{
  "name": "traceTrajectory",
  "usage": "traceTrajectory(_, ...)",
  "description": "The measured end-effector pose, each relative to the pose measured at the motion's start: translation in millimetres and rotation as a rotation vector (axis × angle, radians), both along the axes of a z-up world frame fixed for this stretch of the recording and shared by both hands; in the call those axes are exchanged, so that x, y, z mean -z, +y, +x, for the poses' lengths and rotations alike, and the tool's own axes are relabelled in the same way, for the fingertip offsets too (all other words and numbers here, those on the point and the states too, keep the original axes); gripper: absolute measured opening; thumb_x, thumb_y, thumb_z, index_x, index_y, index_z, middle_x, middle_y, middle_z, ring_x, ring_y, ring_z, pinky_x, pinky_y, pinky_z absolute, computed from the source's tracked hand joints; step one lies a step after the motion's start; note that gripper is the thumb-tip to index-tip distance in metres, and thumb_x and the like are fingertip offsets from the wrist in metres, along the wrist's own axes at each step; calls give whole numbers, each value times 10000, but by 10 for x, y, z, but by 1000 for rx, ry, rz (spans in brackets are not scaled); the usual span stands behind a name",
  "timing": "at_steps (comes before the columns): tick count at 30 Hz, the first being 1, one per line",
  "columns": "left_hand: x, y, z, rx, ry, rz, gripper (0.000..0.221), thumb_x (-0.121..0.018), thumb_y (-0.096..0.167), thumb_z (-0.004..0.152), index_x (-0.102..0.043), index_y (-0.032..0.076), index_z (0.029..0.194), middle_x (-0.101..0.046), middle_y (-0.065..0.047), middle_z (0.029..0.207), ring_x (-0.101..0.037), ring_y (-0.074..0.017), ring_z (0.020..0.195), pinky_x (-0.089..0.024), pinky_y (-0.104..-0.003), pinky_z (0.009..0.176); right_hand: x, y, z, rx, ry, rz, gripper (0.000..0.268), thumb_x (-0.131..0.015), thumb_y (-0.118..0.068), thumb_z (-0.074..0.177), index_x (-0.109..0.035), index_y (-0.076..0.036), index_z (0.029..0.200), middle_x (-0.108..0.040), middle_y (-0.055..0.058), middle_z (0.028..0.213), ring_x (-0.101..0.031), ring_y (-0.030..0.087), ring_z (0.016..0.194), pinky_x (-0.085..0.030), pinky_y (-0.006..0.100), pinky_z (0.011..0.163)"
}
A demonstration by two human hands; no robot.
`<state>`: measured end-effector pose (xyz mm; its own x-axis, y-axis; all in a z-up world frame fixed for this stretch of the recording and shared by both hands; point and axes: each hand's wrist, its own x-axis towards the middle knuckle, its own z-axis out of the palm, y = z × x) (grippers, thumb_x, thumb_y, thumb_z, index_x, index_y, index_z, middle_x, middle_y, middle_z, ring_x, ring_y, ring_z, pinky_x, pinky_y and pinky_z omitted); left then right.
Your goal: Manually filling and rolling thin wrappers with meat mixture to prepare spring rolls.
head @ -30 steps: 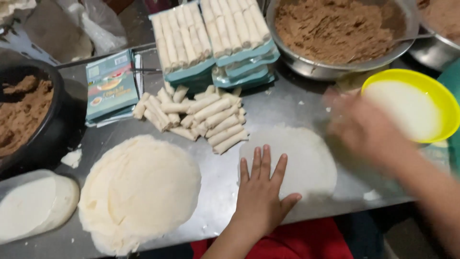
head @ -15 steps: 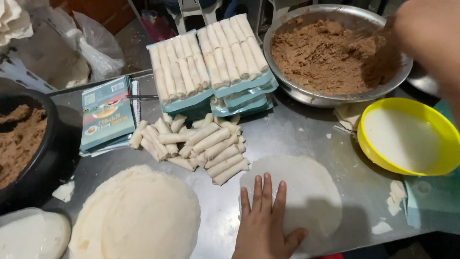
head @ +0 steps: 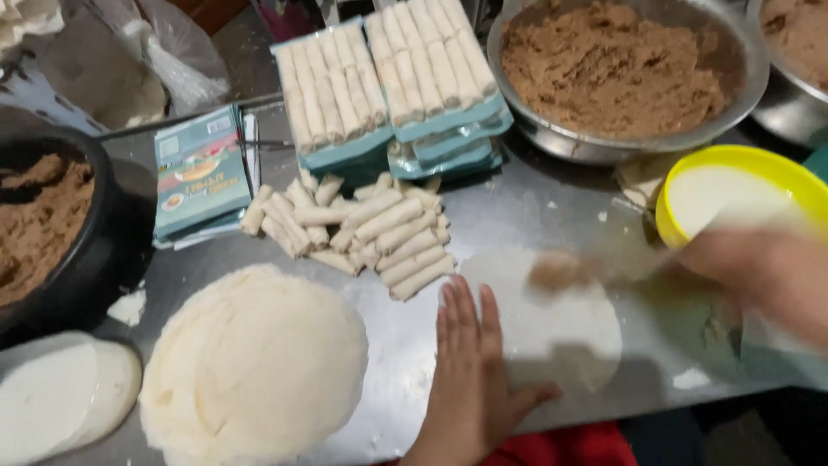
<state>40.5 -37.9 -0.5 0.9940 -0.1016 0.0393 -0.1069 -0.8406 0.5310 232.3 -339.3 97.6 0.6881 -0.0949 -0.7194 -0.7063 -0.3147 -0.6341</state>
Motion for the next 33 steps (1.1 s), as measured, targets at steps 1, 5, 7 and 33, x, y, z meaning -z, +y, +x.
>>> traceTrajectory(1, 17, 21, -56, -38, -78, -84, 1640, -1142, 574, 725, 22, -22, 1714, 139, -419, 1757, 130, -591, 1643, -12, -654, 1307, 109, 58, -423, -570, -376, -43, 549, -516, -192, 940, -755, -155, 1433, -800, 158, 1210, -748, 338, 1073, -518, 477, 987)
traceTrajectory(5, -85, 156, -229, -170, 17, -105, 1677, -1107, 572, 817, 204, 24, 1707, 336, -389, 1728, 294, -549, 1627, 115, -639, 1308, 608, -222, -775, -1159, -525, -420, 547, -661, -274, 966, -833, -569, 1394, -952, -162, 1168, -928, 76, 1027, -660, 255, 935)
traceTrajectory(7, -2, 156, -255, -186, -47, -63, 1668, -1094, 611, 787, 155, 15, 1718, 277, -384, 1749, 243, -554, 1642, 81, -646, 1314, 439, -249, -904, -1158, -593, -489, 612, -656, -245, 945, -790, -602, 1423, -896, -130, 1002, -895, 101, 936, -633, 291, 859)
traceTrajectory(33, -21, 404, -423, 138, -258, -237, 295, -839, 289, 894, -774, 162, 1152, -658, -115, 1327, -602, -350, 1274, -418, -534, 1007, -170, 575, -171, -1085, -1080, -1662, 349, -580, -327, 1149, -685, -383, 1478, -768, -117, 897, -750, 23, 840, -647, 163, 857)
